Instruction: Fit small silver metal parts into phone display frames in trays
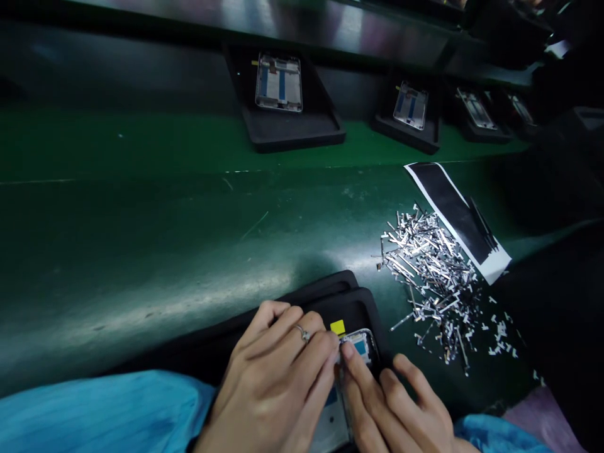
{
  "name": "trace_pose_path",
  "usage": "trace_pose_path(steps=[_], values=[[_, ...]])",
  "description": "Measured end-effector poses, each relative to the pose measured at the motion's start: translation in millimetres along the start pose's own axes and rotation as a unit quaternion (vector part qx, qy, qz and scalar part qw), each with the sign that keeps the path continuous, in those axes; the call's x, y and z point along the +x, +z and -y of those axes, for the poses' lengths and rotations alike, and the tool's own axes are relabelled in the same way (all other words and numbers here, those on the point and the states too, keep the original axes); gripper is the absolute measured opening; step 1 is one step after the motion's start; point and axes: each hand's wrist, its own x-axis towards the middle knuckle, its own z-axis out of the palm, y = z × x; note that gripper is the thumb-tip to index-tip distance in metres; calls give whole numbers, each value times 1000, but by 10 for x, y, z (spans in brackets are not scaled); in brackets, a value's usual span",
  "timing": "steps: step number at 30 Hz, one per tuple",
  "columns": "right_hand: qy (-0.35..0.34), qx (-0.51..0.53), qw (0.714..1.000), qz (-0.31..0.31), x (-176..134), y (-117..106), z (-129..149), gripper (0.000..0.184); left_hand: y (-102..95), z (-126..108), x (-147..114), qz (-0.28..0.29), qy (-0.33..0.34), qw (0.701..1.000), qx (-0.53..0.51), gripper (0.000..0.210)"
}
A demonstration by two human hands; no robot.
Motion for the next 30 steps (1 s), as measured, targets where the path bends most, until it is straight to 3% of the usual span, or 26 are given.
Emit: trace_pose_path(steps=[5, 9, 13, 17, 22, 30], values=[[-11, -9, 1000, -10, 33, -8, -16, 32, 19, -6, -3, -15, -10, 1000, -10, 34], [-17, -15, 1000, -15, 58, 2, -30, 41, 28, -10, -5, -15, 1, 1000, -12, 32], [-24, -11, 999, -17, 66, -9, -30, 40, 99, -18, -50, -67, 13, 998, 0, 36], [-12, -23, 1000, -18, 91, -31, -9, 37, 85, -29, -82, -68, 72, 992, 78, 41], [-6, -13, 999, -42, 98, -8, -11, 28, -17, -28, -86, -6, 184, 971, 150, 38], [12, -3, 998, -68, 99, 41, -16, 22, -16, 28, -84, -31, 103, 988, 113, 32]])
